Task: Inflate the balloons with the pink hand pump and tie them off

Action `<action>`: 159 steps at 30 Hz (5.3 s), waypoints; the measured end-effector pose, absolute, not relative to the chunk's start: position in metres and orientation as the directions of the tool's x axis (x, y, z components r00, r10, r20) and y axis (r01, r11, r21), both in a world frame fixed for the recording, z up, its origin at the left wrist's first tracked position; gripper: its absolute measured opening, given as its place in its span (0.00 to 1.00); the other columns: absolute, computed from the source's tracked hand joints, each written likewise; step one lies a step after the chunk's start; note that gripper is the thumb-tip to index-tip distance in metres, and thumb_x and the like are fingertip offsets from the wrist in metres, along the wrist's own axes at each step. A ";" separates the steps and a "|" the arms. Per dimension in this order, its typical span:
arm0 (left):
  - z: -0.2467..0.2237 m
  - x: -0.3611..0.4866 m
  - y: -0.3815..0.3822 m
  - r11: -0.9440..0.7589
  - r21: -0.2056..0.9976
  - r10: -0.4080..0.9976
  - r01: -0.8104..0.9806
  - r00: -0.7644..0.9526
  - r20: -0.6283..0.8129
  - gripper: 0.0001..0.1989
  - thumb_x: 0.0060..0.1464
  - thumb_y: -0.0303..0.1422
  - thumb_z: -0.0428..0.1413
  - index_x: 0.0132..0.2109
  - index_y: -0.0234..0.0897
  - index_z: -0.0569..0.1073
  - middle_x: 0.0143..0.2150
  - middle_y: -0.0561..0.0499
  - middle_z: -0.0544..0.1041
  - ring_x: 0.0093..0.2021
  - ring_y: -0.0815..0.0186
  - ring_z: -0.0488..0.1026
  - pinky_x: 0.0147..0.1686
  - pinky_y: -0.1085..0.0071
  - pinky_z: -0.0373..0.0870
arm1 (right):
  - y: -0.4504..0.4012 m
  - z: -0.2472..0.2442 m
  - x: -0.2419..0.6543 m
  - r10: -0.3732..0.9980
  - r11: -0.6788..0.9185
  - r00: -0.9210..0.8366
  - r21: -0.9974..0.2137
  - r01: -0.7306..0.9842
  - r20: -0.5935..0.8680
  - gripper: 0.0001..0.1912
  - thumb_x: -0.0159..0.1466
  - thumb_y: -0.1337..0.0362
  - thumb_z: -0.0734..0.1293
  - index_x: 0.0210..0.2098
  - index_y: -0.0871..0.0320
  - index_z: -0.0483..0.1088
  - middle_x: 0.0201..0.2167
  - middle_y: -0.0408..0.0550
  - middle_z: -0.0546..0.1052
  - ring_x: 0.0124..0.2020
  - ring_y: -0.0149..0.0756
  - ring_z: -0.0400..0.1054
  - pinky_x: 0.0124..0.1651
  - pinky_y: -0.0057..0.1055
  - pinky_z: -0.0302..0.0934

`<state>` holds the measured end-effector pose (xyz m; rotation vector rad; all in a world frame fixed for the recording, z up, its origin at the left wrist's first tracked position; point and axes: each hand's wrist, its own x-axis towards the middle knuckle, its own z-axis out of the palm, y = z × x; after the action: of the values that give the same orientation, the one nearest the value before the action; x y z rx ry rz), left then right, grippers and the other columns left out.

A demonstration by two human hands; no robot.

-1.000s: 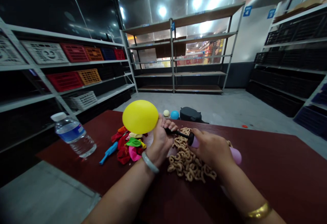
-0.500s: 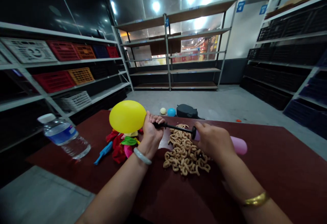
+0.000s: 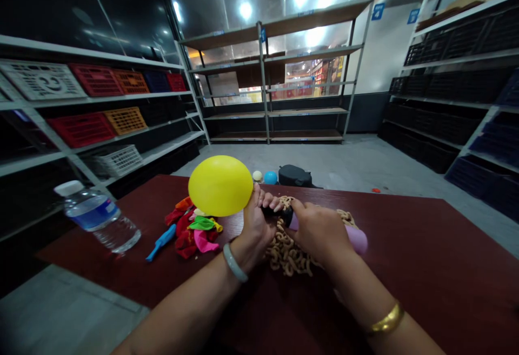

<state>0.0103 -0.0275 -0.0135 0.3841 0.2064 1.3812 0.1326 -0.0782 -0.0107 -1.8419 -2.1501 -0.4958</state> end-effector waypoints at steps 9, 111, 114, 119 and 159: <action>0.007 -0.043 0.012 0.018 0.340 0.999 -0.940 0.032 0.036 0.27 0.61 0.44 0.56 0.22 0.38 0.52 0.16 0.60 0.52 0.15 0.75 0.51 0.18 0.75 0.51 | -0.064 -0.014 0.160 0.901 0.188 -0.184 0.029 0.982 0.393 0.25 0.61 0.43 0.64 0.50 0.51 0.70 0.41 0.49 0.81 0.38 0.45 0.76 0.32 0.33 0.58; -0.015 0.003 -0.017 0.126 0.403 0.986 -0.907 0.159 0.050 0.24 0.60 0.42 0.57 0.24 0.37 0.55 0.17 0.59 0.53 0.18 0.73 0.54 0.22 0.73 0.56 | -0.071 -0.019 0.132 0.903 0.182 -0.176 0.021 0.983 0.393 0.22 0.63 0.47 0.64 0.50 0.53 0.69 0.39 0.48 0.81 0.37 0.44 0.76 0.31 0.33 0.54; -0.005 -0.015 -0.004 0.095 0.384 0.993 -0.918 0.115 0.030 0.26 0.60 0.44 0.58 0.23 0.38 0.53 0.16 0.60 0.51 0.16 0.75 0.50 0.19 0.74 0.51 | -0.068 -0.020 0.139 0.891 0.190 -0.178 0.013 0.982 0.418 0.23 0.63 0.44 0.63 0.50 0.52 0.69 0.39 0.48 0.81 0.36 0.44 0.76 0.31 0.33 0.54; 0.014 -0.059 0.019 -0.050 0.347 0.998 -0.937 -0.040 0.038 0.26 0.61 0.41 0.57 0.24 0.39 0.50 0.16 0.61 0.51 0.14 0.75 0.51 0.18 0.75 0.49 | -0.059 -0.020 0.161 0.882 0.185 -0.194 0.062 0.981 0.429 0.25 0.63 0.42 0.62 0.48 0.54 0.70 0.40 0.50 0.81 0.38 0.44 0.76 0.31 0.34 0.55; 0.023 -0.063 0.015 -0.117 0.378 0.988 -0.919 -0.069 0.139 0.24 0.60 0.39 0.58 0.24 0.38 0.54 0.18 0.60 0.52 0.17 0.75 0.53 0.19 0.75 0.51 | -0.048 -0.030 0.184 0.849 0.213 -0.210 0.050 0.976 0.486 0.26 0.62 0.45 0.64 0.52 0.55 0.71 0.46 0.50 0.81 0.40 0.44 0.76 0.35 0.35 0.61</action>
<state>-0.0634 0.0145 0.0227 0.4125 0.2158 1.6421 0.1840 -0.0483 -0.0305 -1.7012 -2.1399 -0.4978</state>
